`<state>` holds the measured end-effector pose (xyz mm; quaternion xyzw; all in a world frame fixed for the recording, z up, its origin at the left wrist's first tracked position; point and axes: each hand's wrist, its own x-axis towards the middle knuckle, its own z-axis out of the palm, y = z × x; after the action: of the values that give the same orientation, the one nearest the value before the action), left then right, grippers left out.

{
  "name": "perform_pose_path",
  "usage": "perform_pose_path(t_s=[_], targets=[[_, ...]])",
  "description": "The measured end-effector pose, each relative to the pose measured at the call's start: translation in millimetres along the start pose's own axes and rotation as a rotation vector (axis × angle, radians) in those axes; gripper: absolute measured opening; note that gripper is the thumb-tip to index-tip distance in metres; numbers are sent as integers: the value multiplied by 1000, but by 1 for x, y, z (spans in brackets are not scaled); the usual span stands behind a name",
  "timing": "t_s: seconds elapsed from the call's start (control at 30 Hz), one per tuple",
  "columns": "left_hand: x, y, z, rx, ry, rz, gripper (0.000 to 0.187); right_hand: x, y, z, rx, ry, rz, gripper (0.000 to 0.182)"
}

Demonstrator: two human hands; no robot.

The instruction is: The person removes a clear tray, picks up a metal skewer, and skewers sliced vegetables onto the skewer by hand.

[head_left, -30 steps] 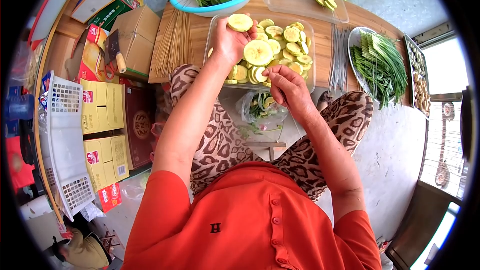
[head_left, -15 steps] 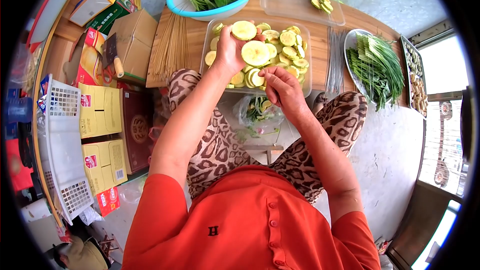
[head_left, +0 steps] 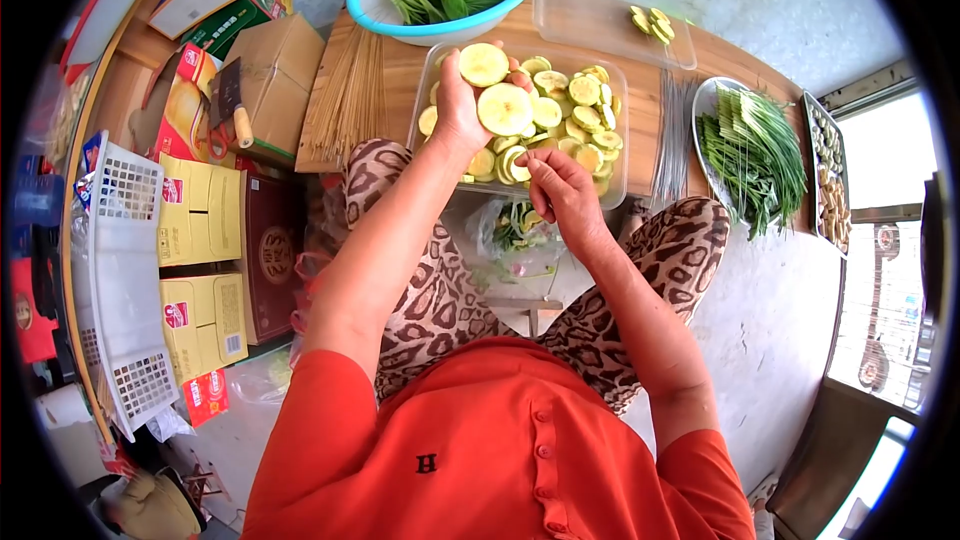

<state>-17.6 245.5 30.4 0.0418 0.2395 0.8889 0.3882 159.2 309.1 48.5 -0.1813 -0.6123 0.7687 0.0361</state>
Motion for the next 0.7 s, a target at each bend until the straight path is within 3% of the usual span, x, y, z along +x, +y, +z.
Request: perform_pose_path(t_s=[0.23, 0.7], targets=[[-6, -4, 8, 69, 99, 45, 45, 0, 3, -1, -7, 22, -18, 20], [-5, -8, 5, 74, 96, 55, 44, 4, 5, 0, 24, 32, -13, 20]])
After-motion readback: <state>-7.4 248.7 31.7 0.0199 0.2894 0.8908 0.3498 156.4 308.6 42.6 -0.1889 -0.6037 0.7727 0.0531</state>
